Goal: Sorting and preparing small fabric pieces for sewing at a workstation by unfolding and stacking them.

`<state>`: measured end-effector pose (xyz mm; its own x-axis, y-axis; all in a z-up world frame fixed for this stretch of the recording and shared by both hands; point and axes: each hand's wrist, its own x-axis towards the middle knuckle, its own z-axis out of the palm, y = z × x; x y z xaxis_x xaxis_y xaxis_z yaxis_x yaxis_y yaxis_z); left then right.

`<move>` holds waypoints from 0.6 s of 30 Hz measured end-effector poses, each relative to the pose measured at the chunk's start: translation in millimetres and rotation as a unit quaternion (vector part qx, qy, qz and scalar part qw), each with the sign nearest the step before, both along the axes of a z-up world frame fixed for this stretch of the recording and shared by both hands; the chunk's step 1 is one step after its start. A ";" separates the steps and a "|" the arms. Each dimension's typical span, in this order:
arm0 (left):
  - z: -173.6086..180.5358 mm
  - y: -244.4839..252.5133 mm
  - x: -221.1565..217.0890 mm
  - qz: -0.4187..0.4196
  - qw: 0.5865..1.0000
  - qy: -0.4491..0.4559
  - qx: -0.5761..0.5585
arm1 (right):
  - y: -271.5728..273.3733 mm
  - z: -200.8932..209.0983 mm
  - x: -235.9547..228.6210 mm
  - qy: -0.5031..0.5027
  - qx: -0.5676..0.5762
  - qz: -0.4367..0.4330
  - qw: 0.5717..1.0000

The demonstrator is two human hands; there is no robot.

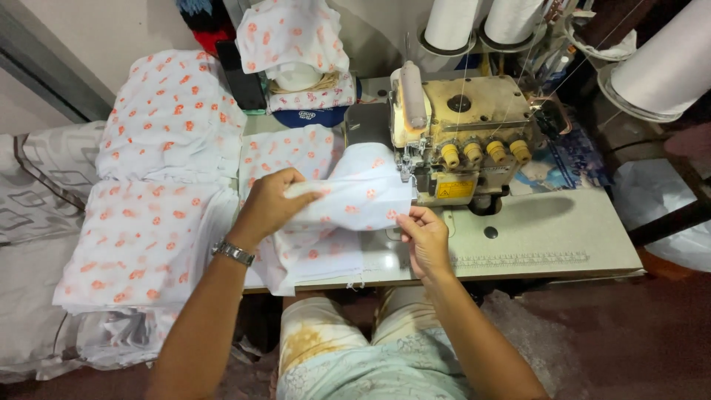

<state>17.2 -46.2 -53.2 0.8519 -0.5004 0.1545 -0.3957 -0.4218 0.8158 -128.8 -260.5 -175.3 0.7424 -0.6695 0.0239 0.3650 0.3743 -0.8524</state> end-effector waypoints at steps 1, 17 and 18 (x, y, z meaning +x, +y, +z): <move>18.0 3.0 -13.8 -0.027 0.992 -0.044 0.114 | -2.7 -2.9 -0.3 0.004 0.004 0.000 1.000; 60.4 82.6 -40.3 0.007 0.994 0.109 0.026 | -18.0 -24.8 -1.2 -0.017 -0.008 0.073 0.997; 54.1 82.1 -34.0 0.005 0.994 0.108 0.026 | -20.5 -34.5 -1.5 -0.017 -0.008 0.071 0.997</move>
